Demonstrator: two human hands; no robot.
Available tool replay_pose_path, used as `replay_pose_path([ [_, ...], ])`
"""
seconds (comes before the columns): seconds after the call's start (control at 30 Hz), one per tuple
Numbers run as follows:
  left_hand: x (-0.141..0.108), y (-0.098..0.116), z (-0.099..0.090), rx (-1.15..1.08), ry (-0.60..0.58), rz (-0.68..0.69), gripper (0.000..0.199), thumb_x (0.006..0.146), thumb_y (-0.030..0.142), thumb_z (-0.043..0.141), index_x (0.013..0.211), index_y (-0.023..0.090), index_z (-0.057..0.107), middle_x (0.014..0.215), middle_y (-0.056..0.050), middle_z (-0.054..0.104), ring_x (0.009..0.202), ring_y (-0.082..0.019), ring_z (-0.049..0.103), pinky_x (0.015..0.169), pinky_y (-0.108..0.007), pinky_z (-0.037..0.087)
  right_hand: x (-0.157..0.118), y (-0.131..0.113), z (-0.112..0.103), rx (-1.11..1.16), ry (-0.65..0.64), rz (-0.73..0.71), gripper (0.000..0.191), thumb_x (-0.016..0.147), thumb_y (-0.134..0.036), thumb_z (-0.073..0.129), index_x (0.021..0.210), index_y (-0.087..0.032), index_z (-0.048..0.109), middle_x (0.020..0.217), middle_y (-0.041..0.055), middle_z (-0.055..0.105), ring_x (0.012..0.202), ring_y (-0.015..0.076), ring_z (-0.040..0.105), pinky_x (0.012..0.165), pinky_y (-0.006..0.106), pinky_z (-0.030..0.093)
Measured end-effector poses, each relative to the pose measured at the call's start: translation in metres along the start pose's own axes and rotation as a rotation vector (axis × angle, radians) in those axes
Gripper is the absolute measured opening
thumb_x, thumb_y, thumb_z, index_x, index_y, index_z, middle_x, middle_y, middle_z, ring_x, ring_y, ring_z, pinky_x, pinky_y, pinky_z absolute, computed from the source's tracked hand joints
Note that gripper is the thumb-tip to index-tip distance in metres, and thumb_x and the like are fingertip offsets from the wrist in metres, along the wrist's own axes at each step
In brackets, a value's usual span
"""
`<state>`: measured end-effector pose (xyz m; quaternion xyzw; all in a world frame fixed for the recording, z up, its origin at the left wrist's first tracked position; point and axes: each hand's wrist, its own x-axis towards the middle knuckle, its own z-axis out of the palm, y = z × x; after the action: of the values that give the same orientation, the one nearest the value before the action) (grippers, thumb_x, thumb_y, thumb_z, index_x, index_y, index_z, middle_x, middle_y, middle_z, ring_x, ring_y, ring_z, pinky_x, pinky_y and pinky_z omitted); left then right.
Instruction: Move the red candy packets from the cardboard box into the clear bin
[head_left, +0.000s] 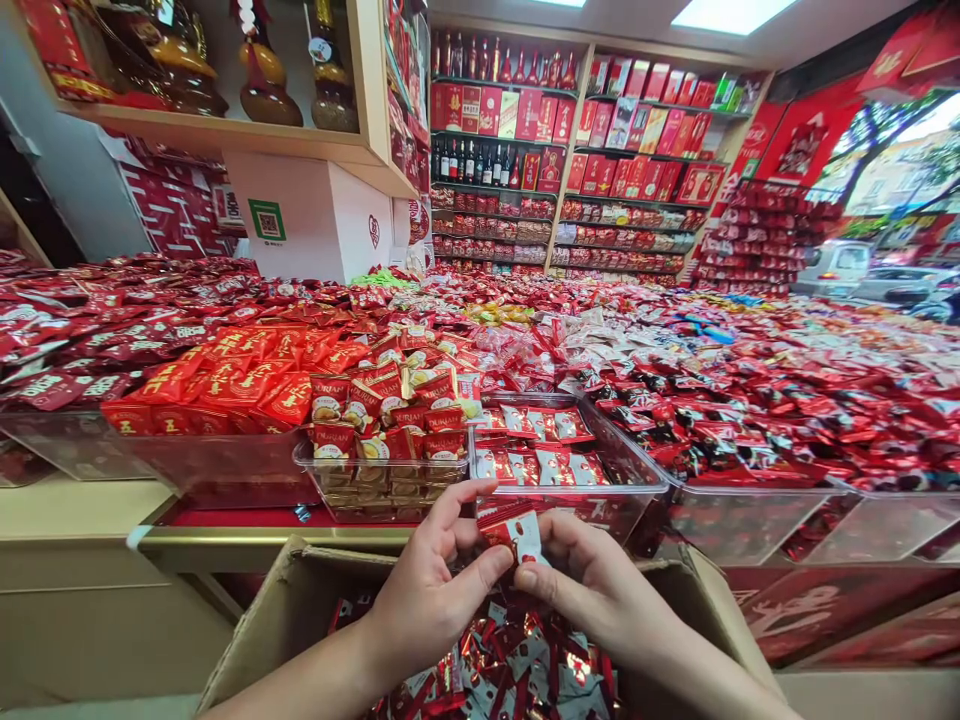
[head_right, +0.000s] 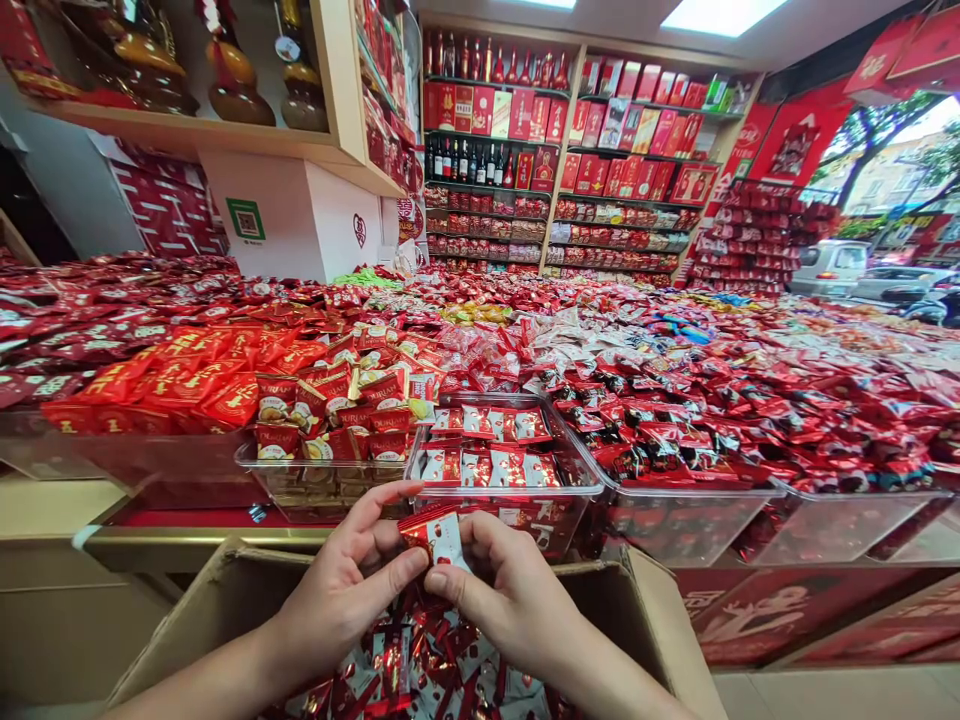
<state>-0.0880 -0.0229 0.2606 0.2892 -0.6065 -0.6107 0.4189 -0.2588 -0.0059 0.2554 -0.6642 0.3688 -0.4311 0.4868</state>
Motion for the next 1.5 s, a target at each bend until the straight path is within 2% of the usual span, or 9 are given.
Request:
replay_pose_path([
  [0.37,0.0,0.004,0.002,-0.138,0.036,-0.03,0.04,0.083,0.025,0.057,0.118,0.021,0.038,0.074,0.001,0.067,0.059,-0.008,0.059,0.057,-0.017,0.046,0.004,-0.008,-0.001,0.175,-0.012,0.099,0.024,0.08,-0.039,0.058,0.092,-0.018,0.06,0.069,-0.0011,0.059,0.056,0.0095,0.053,0.051,0.02,0.044],
  [0.57,0.002,0.007,-0.002,-0.125,0.058,-0.047,0.034,0.077,0.03,0.063,0.107,0.02,0.049,0.086,-0.003,0.066,0.077,-0.015,0.063,0.071,-0.025,0.05,0.004,-0.007,0.002,0.116,-0.006,-0.003,0.018,0.08,-0.029,0.06,0.095,-0.021,0.058,0.089,0.0026,0.064,0.083,0.0151,0.058,0.079,0.028,0.045],
  [0.77,0.001,0.011,-0.002,-0.133,0.042,-0.055,0.047,0.074,0.03,0.066,0.114,0.022,0.043,0.085,-0.002,0.064,0.063,-0.012,0.058,0.056,-0.023,0.048,0.0,0.001,0.004,0.267,0.262,-0.001,0.029,0.076,-0.031,0.065,0.097,-0.022,0.047,0.074,-0.0017,0.059,0.068,0.0114,0.058,0.056,0.02,0.046],
  [0.87,-0.003,0.01,0.002,-0.111,0.024,-0.073,0.033,0.072,0.028,0.066,0.101,0.02,0.051,0.08,-0.001,0.063,0.063,-0.01,0.054,0.058,-0.02,0.044,-0.001,0.002,0.003,0.111,0.363,-0.067,0.028,0.079,-0.031,0.061,0.102,-0.024,0.046,0.073,-0.0019,0.056,0.06,0.0107,0.056,0.051,0.021,0.046],
  [0.97,-0.003,0.008,0.006,-0.082,0.079,-0.083,0.028,0.071,0.024,0.066,0.09,0.019,0.046,0.074,0.002,0.063,0.06,-0.008,0.05,0.059,-0.019,0.04,-0.003,-0.003,0.003,-0.392,0.454,-0.333,0.015,0.083,-0.022,0.054,0.097,-0.023,0.051,0.085,0.0035,0.056,0.067,0.0127,0.056,0.057,0.024,0.049],
  [1.07,-0.001,0.009,0.008,-0.081,0.059,-0.106,0.03,0.072,0.023,0.066,0.082,0.02,0.038,0.068,0.004,0.06,0.058,-0.008,0.047,0.057,-0.02,0.037,-0.008,-0.008,0.007,-0.83,0.376,-0.57,0.029,0.078,-0.029,0.061,0.103,-0.02,0.051,0.097,0.0098,0.054,0.083,0.0191,0.057,0.066,0.029,0.052],
  [1.17,-0.001,0.01,0.006,-0.104,0.016,-0.092,0.033,0.073,0.028,0.067,0.078,0.02,0.035,0.07,0.004,0.058,0.064,-0.009,0.049,0.063,-0.021,0.038,-0.011,-0.011,0.011,-1.035,0.235,-0.604,0.055,0.072,-0.038,0.066,0.117,-0.014,0.045,0.106,0.0153,0.055,0.091,0.0258,0.056,0.072,0.037,0.053],
  [1.3,-0.009,0.006,0.003,-0.074,-0.057,0.014,0.024,0.084,0.041,0.052,0.083,0.02,0.041,0.071,0.004,0.054,0.064,-0.009,0.046,0.062,-0.021,0.038,-0.012,-0.015,0.005,-1.043,0.158,-0.63,0.041,0.08,-0.012,0.052,0.12,-0.015,0.043,0.103,0.0117,0.06,0.091,0.021,0.056,0.076,0.034,0.051],
  [1.5,-0.012,-0.002,0.004,0.103,-0.062,0.151,0.02,0.089,0.043,0.041,0.091,0.022,0.042,0.095,-0.004,0.062,0.083,-0.015,0.057,0.072,-0.027,0.042,0.003,-0.041,-0.023,-0.913,0.329,-0.613,0.015,0.079,-0.01,0.051,0.092,-0.018,0.054,0.079,0.0034,0.064,0.071,0.0136,0.06,0.064,0.025,0.049],
])
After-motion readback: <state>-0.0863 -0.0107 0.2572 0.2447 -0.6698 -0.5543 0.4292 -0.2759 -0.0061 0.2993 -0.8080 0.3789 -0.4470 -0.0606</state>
